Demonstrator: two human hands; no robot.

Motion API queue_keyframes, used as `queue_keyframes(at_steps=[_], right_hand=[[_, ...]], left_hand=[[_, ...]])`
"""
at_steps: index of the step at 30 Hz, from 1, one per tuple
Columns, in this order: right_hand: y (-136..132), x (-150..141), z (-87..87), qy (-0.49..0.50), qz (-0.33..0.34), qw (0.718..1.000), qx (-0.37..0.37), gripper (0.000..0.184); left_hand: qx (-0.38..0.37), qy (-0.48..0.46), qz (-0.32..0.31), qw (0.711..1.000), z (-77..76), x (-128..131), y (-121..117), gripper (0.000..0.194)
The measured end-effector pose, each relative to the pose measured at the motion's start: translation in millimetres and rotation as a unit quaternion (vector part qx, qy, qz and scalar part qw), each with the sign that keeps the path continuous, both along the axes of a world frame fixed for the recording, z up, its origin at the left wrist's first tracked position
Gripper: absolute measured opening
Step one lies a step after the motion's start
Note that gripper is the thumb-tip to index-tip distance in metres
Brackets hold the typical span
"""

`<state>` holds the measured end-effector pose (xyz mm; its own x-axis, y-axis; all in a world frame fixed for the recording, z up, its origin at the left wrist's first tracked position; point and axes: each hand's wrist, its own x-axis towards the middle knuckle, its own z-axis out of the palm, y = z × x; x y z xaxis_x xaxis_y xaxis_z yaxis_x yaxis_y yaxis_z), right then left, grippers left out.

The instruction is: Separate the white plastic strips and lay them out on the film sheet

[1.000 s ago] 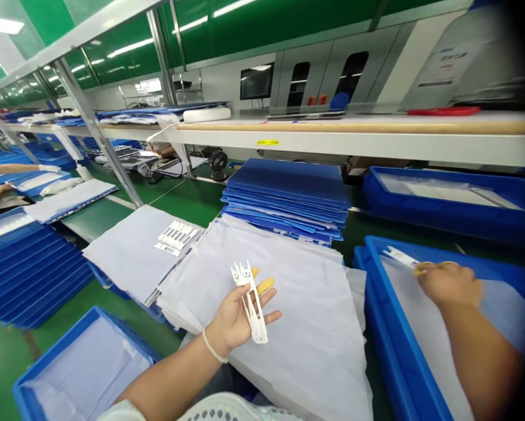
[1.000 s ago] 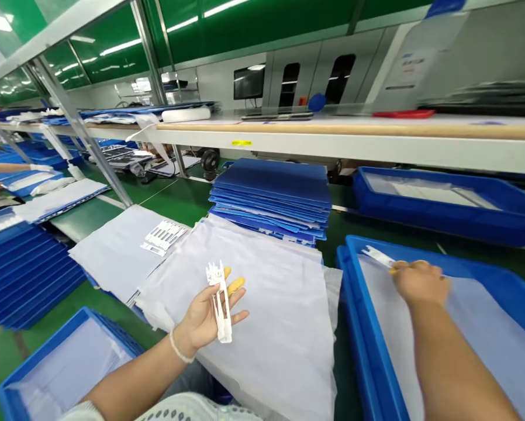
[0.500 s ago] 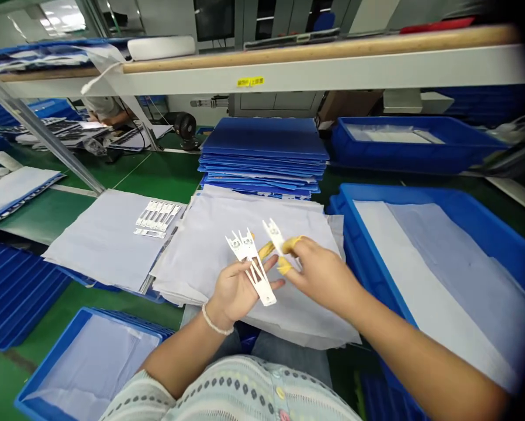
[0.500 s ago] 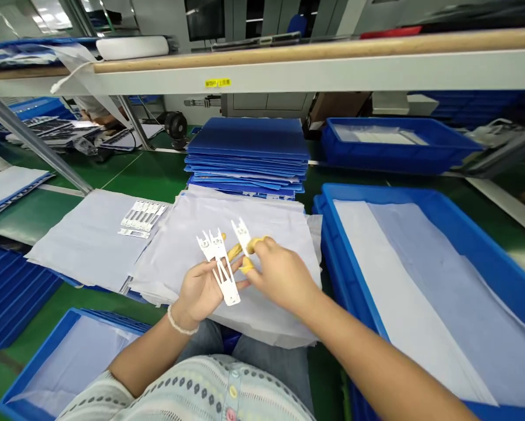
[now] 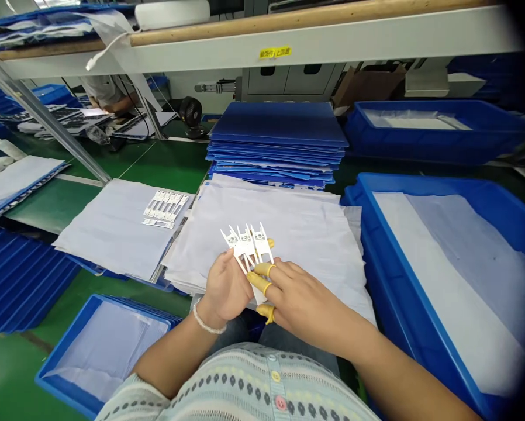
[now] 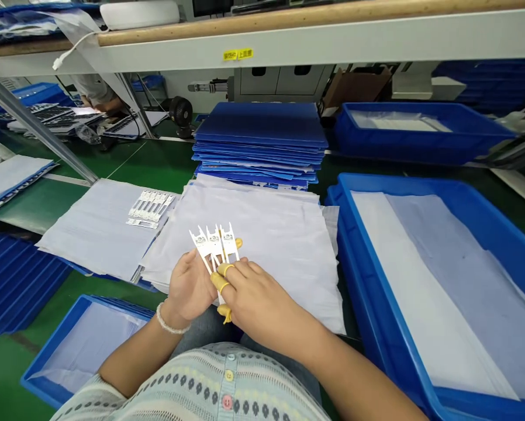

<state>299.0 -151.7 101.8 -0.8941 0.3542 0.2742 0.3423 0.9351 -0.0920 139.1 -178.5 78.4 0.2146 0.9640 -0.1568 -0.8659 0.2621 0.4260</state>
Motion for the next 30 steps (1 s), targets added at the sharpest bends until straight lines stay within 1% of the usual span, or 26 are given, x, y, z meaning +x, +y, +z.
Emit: queue_keyframes(at_steps=[2, 5, 7, 10, 13, 15, 18, 21, 23, 25, 27, 30], right_hand=[[0, -1, -1.4, -0.010, -0.018, 1.000, -0.007, 0.009], [4, 3, -1.4, -0.024, -0.027, 0.999, -0.032, 0.022], [8, 6, -0.2, -0.025, -0.025, 0.998, -0.058, 0.025], [10, 8, 0.1, 0.028, -0.014, 0.995, -0.097, 0.028], [10, 4, -4.4, 0.110, -0.005, 0.986, -0.129, 0.035], [9, 2, -8.4, 0.146, -0.011, 0.980, -0.138, 0.038], [9, 6, -10.1, 0.203, -0.011, 0.971, -0.125, 0.037], [12, 20, -6.5, 0.245, -0.017, 0.964, -0.103, 0.034], [14, 31, -4.8, 0.223, -0.035, 0.971, -0.081, 0.034], [15, 40, -4.9, 0.177, -0.050, 0.981, -0.067, 0.033], [14, 44, -5.6, 0.143, -0.054, 0.986, -0.064, 0.031], [7, 42, -4.3, 0.126, -0.047, 0.989, -0.057, 0.032]], left_hand=[[0.001, 0.000, 0.010, 1.000, 0.2, 0, 0, 0.058], [-0.001, 0.004, 0.005, 1.000, 0.0, 1, 1, 0.065], [-0.012, 0.009, 0.005, 1.000, 0.3, 2, 2, 0.072], [-0.045, 0.004, 0.017, 0.999, 1.3, 3, 6, 0.077], [-0.082, -0.001, 0.027, 0.996, 1.7, 4, 9, 0.066], [-0.094, 0.003, 0.028, 0.995, 0.7, 6, 11, 0.058], [-0.097, 0.016, 0.019, 0.995, -2.5, 6, 12, 0.051], [-0.084, 0.032, -0.014, 0.996, -4.3, 2, 10, 0.047], [-0.067, 0.035, -0.046, 0.996, -2.9, -3, 7, 0.046], [-0.046, 0.044, -0.070, 0.996, 0.9, -6, 4, 0.046], [-0.027, 0.064, -0.078, 0.994, 6.2, -7, 1, 0.043], [-0.003, 0.088, -0.081, 0.993, 14.2, -6, -2, 0.040]])
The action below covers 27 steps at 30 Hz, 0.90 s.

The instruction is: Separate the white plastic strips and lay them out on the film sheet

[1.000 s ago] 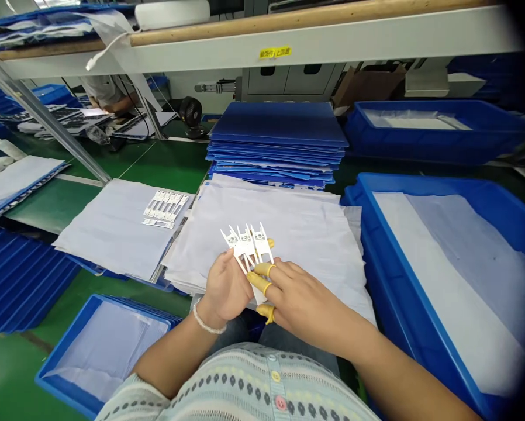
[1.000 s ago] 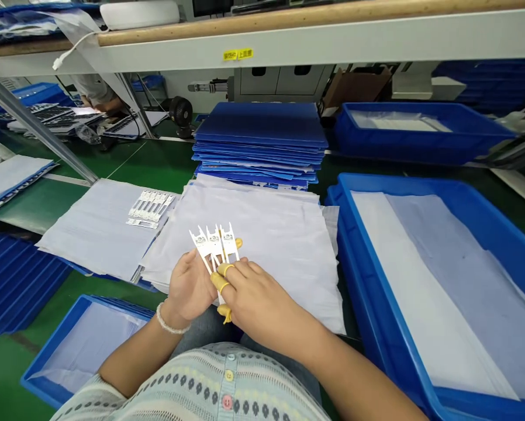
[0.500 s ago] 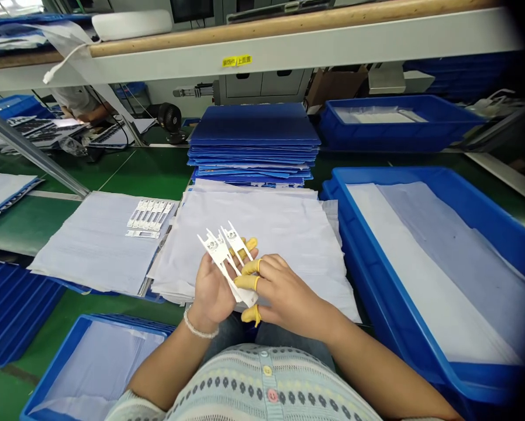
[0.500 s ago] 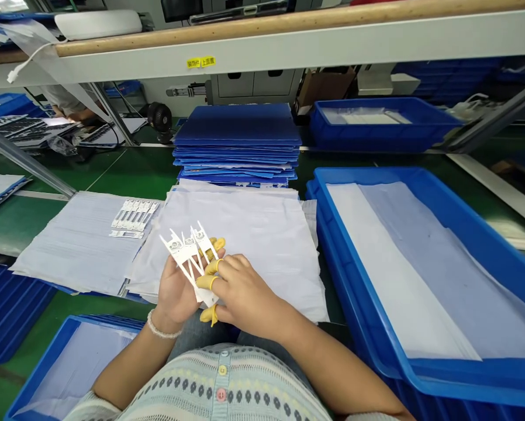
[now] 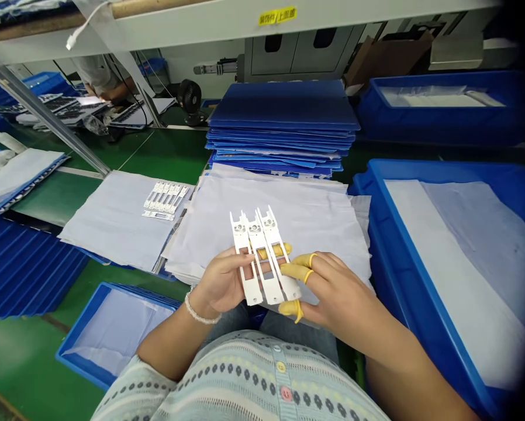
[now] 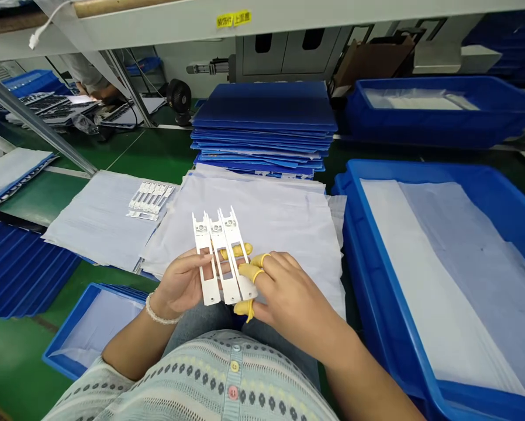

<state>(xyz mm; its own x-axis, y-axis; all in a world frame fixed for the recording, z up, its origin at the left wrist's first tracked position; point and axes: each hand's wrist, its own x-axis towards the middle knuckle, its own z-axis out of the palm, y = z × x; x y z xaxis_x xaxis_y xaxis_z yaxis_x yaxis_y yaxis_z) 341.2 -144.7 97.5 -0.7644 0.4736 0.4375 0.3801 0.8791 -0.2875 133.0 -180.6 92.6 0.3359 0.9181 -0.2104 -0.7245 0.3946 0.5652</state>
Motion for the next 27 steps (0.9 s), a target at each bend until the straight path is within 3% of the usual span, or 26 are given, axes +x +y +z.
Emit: queue_keyframes(at_steps=[7, 11, 16, 17, 19, 21, 23, 25, 27], right_hand=[[-7, -1, 7.0, -0.001, 0.005, 1.000, 0.003, 0.038], [-8, -3, 10.2, 0.020, 0.010, 1.000, 0.006, 0.031], [-2, 12, 12.1, 0.098, 0.004, 0.995, -0.020, 0.055], [6, 20, 10.2, 0.123, -0.024, 0.992, -0.030, 0.053], [30, 39, 3.4, 0.154, -0.143, 0.976, -0.050, 0.038], [64, 58, -6.6, 0.135, -0.330, 0.931, -0.078, 0.025], [98, 72, -17.9, 0.065, -0.468, 0.871, -0.135, 0.027], [126, 80, -29.0, -0.034, -0.527, 0.827, -0.192, 0.033], [144, 83, -39.0, -0.096, -0.536, 0.806, -0.230, 0.038]], left_hand=[[0.009, -0.005, -0.021, 1.000, 11.6, -1, -2, 0.035], [0.021, -0.016, -0.030, 0.999, 12.7, 0, -1, 0.035], [0.008, -0.014, -0.019, 1.000, 5.9, -2, 2, 0.038], [0.004, -0.013, -0.012, 1.000, 3.9, -4, 2, 0.040], [0.001, -0.007, 0.005, 1.000, -0.3, -11, 2, 0.044], [-0.004, 0.000, 0.027, 1.000, -3.8, -19, 1, 0.048], [-0.016, 0.005, 0.044, 0.999, -6.0, -26, 0, 0.053], [-0.031, 0.013, 0.058, 0.998, -6.5, -32, 0, 0.057], [-0.041, 0.021, 0.069, 0.997, -5.9, -36, -1, 0.060]])
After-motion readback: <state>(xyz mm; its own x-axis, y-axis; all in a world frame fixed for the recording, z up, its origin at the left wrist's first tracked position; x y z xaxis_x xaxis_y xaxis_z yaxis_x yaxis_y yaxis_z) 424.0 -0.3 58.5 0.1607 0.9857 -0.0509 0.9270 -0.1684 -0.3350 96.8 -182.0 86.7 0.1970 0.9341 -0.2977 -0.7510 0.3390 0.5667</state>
